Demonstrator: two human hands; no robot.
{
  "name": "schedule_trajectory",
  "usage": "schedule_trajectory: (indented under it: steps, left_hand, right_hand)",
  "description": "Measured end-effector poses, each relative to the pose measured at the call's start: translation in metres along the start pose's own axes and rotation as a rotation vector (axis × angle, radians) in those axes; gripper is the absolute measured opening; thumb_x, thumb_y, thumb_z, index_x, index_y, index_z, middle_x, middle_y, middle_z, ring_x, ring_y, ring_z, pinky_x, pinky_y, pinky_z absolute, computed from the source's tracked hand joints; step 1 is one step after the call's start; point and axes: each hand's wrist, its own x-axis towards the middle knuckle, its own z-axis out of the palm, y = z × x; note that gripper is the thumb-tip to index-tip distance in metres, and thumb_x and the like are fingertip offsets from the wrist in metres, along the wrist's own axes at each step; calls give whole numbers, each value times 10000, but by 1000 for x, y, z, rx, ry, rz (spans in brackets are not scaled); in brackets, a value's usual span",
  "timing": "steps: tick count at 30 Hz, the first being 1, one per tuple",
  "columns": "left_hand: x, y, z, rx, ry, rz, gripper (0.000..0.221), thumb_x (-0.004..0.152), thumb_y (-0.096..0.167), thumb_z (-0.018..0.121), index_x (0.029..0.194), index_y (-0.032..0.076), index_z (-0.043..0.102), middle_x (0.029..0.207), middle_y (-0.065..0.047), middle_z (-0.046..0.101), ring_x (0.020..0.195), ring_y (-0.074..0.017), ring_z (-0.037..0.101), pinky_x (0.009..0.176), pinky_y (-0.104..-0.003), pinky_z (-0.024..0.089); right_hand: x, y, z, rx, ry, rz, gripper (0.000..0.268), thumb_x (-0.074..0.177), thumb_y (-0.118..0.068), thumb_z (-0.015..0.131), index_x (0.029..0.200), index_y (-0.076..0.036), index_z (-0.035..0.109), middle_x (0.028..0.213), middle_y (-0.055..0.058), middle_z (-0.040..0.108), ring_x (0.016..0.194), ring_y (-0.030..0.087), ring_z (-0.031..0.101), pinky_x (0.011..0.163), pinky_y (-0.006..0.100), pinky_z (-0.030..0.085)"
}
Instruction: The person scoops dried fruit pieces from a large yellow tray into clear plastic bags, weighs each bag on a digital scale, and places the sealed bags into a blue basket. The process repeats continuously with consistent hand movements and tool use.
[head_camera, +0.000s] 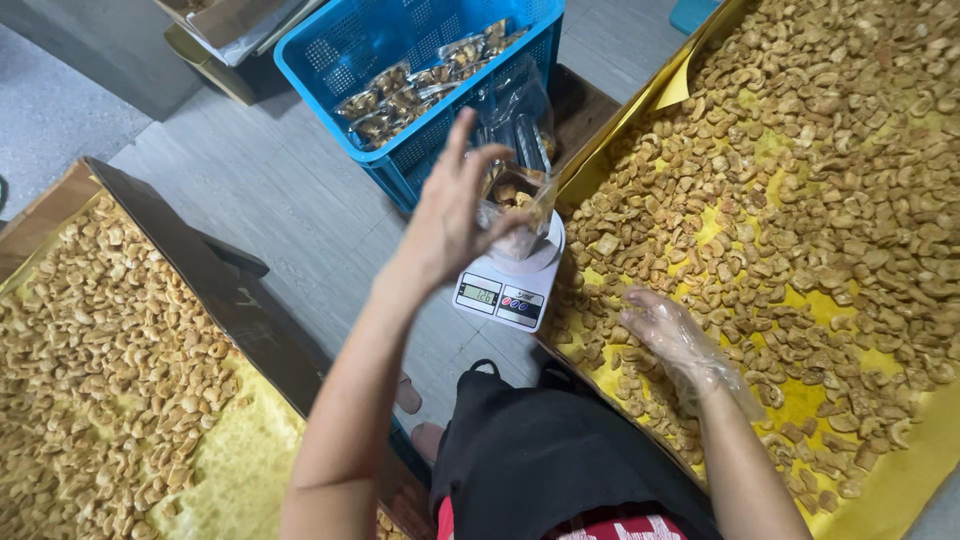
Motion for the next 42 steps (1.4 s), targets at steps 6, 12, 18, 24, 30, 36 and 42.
schedule_trajectory:
  steps: [6,12,18,24,30,36,42]
  left_hand:
    - [12,-52,35,75,-395,-99,587,723,444,918,1098,64,675,1577,-341,202,1356,-543,382,1077,-563,419]
    - [10,-69,42,-256,-286,-307,237,923,282,719,1045,79,701,972,-60,757,862,-167,735,766,-358,601]
    - [-12,-73,-1,-342,-92,-509,275,926,290,784,887,40,676,775,-44,726,707,-120,643,625,-328,518]
    - [-60,-37,-49,-415,35,-739,283,865,330,787,959,77,704,787,-17,732,691,-105,650,610,-307,539]
    - [-132,-6,-97,-98,66,-855,413,894,454,798,967,48,771,805,-87,723,763,-174,671,684,-356,529]
    - [-218,42,-134,-5,214,-1110,463,850,467,818,886,19,707,749,-118,682,734,-194,662,661,-368,536]
    - [-307,104,-154,39,476,-1068,337,896,339,790,894,20,680,792,-94,708,752,-185,684,683,-350,546]
  right_hand:
    - [0,2,5,72,-38,24,698,887,-556,603,1438,-129,561,1501,136,549,1346,328,562,1115,469,464]
    - [21,2,30,305,-154,-4,722,876,-555,636,1454,-136,534,1505,122,548,1370,277,533,1148,441,399]
    - [56,-28,69,1234,-302,-16,544,920,-293,680,1377,-34,539,1292,203,623,1170,356,618,1010,508,541]
    - [77,-66,97,1439,-454,35,364,1008,-246,573,1294,-21,581,1274,128,650,1165,261,647,992,457,562]
    - [79,-83,147,1454,-763,-27,284,1064,-135,551,1319,-17,595,1243,129,677,1063,216,667,871,390,569]
    - [51,-122,201,1342,-945,36,298,1035,-117,548,1289,39,566,1252,156,653,1103,246,678,893,381,619]
    - [-12,-174,259,1228,-1169,142,343,1032,-108,517,1334,55,527,1310,178,640,1170,260,672,952,351,605]
